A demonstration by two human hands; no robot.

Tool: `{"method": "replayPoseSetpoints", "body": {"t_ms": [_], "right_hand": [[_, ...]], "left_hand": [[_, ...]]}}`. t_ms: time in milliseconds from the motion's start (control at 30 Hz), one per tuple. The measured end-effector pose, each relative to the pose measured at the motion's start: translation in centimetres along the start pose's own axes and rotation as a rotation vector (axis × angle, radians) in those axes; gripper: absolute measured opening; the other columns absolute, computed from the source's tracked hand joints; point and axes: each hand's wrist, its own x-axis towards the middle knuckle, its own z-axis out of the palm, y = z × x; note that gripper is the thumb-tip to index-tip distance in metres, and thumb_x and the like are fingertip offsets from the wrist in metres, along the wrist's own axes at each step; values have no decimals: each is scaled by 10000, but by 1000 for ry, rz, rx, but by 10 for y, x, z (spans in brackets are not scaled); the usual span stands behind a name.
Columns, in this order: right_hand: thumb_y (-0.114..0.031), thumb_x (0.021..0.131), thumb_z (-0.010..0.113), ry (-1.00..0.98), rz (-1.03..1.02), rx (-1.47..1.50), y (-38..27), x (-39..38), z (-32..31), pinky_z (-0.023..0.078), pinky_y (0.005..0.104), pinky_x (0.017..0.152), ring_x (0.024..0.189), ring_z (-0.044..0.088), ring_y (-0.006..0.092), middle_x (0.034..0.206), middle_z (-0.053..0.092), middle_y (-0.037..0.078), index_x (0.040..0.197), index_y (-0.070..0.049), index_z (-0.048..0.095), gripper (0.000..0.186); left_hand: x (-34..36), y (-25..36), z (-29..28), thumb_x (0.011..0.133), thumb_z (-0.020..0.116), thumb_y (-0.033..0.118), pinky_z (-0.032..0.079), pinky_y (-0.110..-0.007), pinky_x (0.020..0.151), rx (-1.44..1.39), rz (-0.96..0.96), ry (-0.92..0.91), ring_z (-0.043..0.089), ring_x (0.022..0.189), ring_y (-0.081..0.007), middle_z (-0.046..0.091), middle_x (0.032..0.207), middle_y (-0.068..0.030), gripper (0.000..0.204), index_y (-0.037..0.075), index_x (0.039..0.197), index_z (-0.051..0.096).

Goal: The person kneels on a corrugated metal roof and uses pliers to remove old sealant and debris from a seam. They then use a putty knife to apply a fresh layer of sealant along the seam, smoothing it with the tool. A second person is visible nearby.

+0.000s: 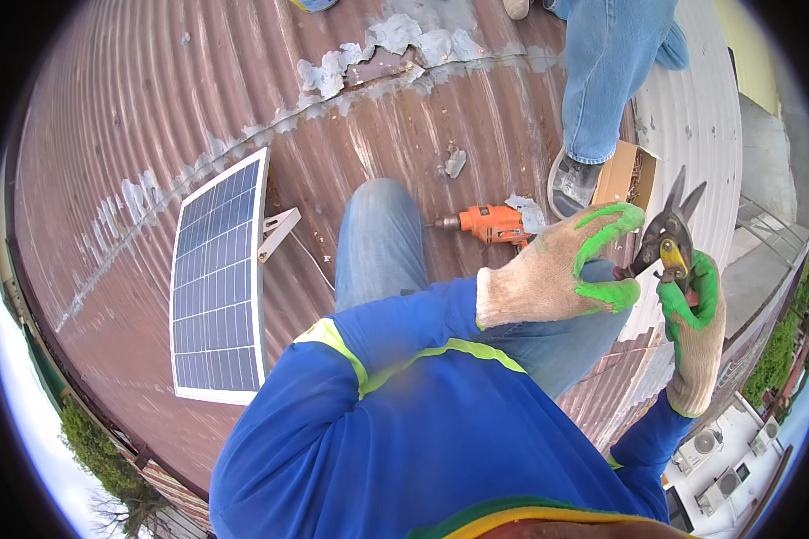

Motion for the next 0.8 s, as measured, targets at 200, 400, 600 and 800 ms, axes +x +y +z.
{"method": "replayPoseSetpoints", "body": {"t_ms": [200, 400, 600, 800], "right_hand": [[-140, 947, 798, -527, 61, 227, -21, 97, 198, 545, 279, 635, 727, 636, 103, 1130, 644, 59, 1571, -61, 500, 696], [-291, 971, 827, -909, 468, 808, 5, 148, 309, 608, 392, 800, 849, 710, 208, 1148, 693, 80, 1405, -89, 581, 538], [-353, 990, 804, -990, 361, 457, 5, 193, 381, 656, 454, 848, 880, 769, 292, 1105, 750, 167, 1150, -54, 616, 387], [-352, 969, 770, -1017, 337, 81, -2, 243, 390, 606, 382, 668, 828, 758, 250, 938, 727, 148, 1165, 1, 698, 410]], "left_hand": [[-10, -65, -118, 1089, 703, 248, 575, -272, 760, -553, -548, 611, 686, 936, -115, 713, 1224, -48, 473, 55, 1502, 576], [-26, -164, -185, 1081, 720, 290, 524, -245, 625, -568, -459, 895, 643, 745, -93, 750, 1031, -13, 357, 70, 1360, 685], [-19, -237, -215, 1093, 697, 308, 552, -291, 856, -644, -336, 1151, 668, 946, -98, 757, 1093, 17, 297, 82, 1283, 733], [-15, -272, -241, 1072, 713, 404, 612, -355, 830, -711, -437, 958, 704, 983, -163, 741, 1141, -18, 384, 105, 1312, 701]]}}
